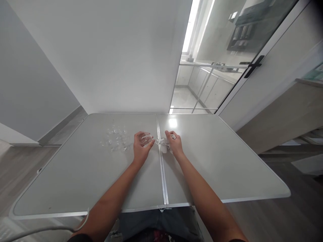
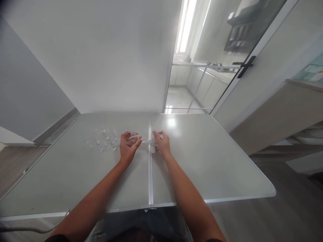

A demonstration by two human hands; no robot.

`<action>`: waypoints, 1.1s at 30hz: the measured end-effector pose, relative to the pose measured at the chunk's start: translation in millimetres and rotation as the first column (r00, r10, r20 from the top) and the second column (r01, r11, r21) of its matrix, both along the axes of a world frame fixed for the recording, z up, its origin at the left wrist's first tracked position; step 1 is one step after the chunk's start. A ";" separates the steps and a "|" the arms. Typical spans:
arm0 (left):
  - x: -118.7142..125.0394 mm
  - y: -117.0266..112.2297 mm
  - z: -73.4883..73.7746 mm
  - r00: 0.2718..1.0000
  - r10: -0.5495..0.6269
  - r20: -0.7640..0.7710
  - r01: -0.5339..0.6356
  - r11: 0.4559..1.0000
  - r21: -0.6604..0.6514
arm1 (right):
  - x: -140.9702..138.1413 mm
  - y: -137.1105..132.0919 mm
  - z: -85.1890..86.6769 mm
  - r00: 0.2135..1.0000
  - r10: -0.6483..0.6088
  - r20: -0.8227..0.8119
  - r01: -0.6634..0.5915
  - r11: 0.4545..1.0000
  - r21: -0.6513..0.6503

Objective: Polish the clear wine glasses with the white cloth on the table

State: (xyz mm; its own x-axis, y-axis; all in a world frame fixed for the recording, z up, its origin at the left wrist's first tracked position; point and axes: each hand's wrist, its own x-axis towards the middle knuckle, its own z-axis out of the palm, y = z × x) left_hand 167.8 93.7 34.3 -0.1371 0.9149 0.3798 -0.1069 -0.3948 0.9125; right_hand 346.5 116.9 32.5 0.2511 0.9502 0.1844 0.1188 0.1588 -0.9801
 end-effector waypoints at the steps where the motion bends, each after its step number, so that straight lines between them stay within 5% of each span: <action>1: -0.6 1.3 -1.3 1.000 0.027 -0.009 -0.027 1.000 -0.011 | 1.5 -1.1 4.0 0.998 0.035 0.049 -0.038 0.997 0.067; 4: -3.7 4.6 -5.2 0.992 0.097 -0.082 -0.097 0.995 0.008 | 0.6 -3.8 8.5 0.954 0.209 0.213 -0.250 0.950 0.188; 7: -6.1 4.3 -6.5 0.976 0.114 -0.185 -0.101 0.992 0.078 | -6.7 -6.1 2.0 0.827 0.313 0.466 -0.427 0.890 0.159; 10: -4.4 1.5 -6.8 0.967 0.055 -0.249 -0.031 0.994 0.101 | -14.6 -8.8 -7.5 0.661 0.243 0.710 -0.434 0.896 0.097; 15: 3.7 0.0 -10.3 0.962 -0.049 -0.268 0.078 0.992 0.099 | -13.8 -7.1 -13.0 0.492 0.148 0.858 -0.363 0.931 0.048; 18: 6.7 1.3 -13.1 0.950 -0.004 -0.312 0.038 0.994 0.102 | 1.9 3.4 -12.8 0.455 0.094 0.886 -0.234 0.972 0.017; 22: 6.7 2.2 -16.2 0.910 0.111 -0.400 -0.093 0.994 0.066 | 41.0 24.1 -16.9 0.486 -0.042 0.873 0.085 0.996 0.001; 27: 8.8 1.8 -20.9 0.865 0.039 -0.500 -0.022 0.999 0.041 | 87.6 39.7 -27.6 0.554 -0.145 0.820 0.411 0.904 -0.118; 33: 12.6 2.6 -27.5 0.848 -0.019 -0.530 0.033 0.999 0.017 | 101.3 44.1 -33.4 0.590 -0.180 0.787 0.494 0.852 -0.175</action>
